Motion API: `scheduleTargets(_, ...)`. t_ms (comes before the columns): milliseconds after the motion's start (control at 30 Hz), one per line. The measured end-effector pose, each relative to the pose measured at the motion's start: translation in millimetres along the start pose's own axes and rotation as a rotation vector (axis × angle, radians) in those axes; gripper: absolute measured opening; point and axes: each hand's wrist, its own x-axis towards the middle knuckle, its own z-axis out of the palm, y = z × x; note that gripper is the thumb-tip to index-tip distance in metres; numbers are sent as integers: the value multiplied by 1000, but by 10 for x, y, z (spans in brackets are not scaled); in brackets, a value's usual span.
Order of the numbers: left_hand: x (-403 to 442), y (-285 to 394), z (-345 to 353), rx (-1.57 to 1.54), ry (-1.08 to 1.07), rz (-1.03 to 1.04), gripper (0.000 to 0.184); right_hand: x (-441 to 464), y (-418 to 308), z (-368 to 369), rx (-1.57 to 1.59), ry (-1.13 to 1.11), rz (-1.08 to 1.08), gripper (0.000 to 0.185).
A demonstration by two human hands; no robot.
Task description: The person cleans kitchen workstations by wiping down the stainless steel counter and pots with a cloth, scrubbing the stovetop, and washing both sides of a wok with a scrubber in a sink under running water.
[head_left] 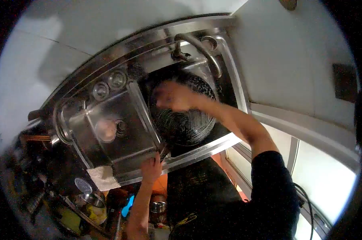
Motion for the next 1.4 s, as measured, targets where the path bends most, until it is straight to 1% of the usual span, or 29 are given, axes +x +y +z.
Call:
scheduleTargets(33,10,6,33,7,22,3,63,75,-294,-63,-68,-13,-30,49)
scheduleTargets(100,-12,16,114,-23,7,-1,63,208,-404,-132,-119,-192,2,53)
scheduleTargets(167,-23,-7,187,-87,-55,-37,64,405,144,-347,218,-300,280,58)
scheduleTargets(200,-17,3,135,-93,-103,-56,64,340,740,-65,373,-213,406,60)
scheduleTargets(233,31,24,43,-98,-153,-68,64,53,979,-155,370,-275,530,59)
scheduleTargets(267,33,14,-7,-107,-203,-77,64,-195,1283,141,668,-245,689,60)
scheduleTargets(300,13,11,-1,-82,-139,-57,64,-441,1586,439,952,-173,859,61)
scheduleTargets(367,18,52,86,-34,1,-16,65,-850,1861,896,759,103,925,59)
scheduleTargets(433,-5,89,162,14,-91,-56,65,-644,734,-23,414,98,940,58)
scheduleTargets(500,-88,105,153,1,-154,-52,64,-533,73,-207,272,305,419,66)
scheduleTargets(533,-102,111,136,-33,-144,-59,64,-498,-241,-204,173,259,287,63)
scheduleTargets(600,-36,64,90,-18,-69,-51,64,-356,-632,-172,11,300,-118,53)
scheduleTargets(667,-38,85,35,52,42,-8,64,-121,-388,-222,143,74,113,53)
scheduleTargets(700,-31,84,7,31,-2,-19,64,-31,-200,-284,217,-44,216,53)
scheduleTargets(767,5,73,-38,-15,-83,-59,63,-182,255,-629,443,-113,766,58)
scheduleTargets(800,3,66,-40,-19,-78,-69,63,-426,737,-266,546,-105,938,65)
scheduleTargets(833,1,73,-29,-28,-73,-75,63,-729,841,-108,692,-10,976,70)
scheduleTargets(867,-24,77,-4,-46,-71,-80,63,-1028,940,46,837,91,1006,75)
scheduleTargets(933,-44,43,92,-135,-89,-99,63,-1651,636,662,831,404,1033,72)
scheduleTargets(967,-51,24,155,-180,-97,-110,62,-1652,-199,123,540,491,883,70)
scheduleTargets(1000,-65,36,213,-185,-51,-88,63,-1832,-470,597,341,564,780,73)
scheduleTargets(1067,-66,-13,286,-185,37,-36,64,-1507,-1105,54,138,446,526,75)
scheduleTargets(1100,-56,-14,239,-209,-40,-82,63,-1285,-1134,-52,46,401,450,73)
scheduleTargets(1167,-51,60,103,-253,-195,-184,62,-845,-689,-118,53,425,310,67)
scheduleTargets(1233,-95,64,197,-156,-112,-136,61,-539,24,-250,492,91,678,67)
scheduleTargets(1267,-129,27,195,-105,-69,-108,60,-715,48,-269,564,160,758,67)
scheduleTargets(1333,-103,-36,152,-14,-156,-73,60,-1172,102,-402,696,309,913,69)
scheduleTargets(1367,-61,-40,162,23,-192,-60,60,-1222,-69,-370,559,385,828,71)
scheduleTargets(1400,-7,-37,214,-34,-157,-80,60,-1294,-422,-231,417,449,729,72)
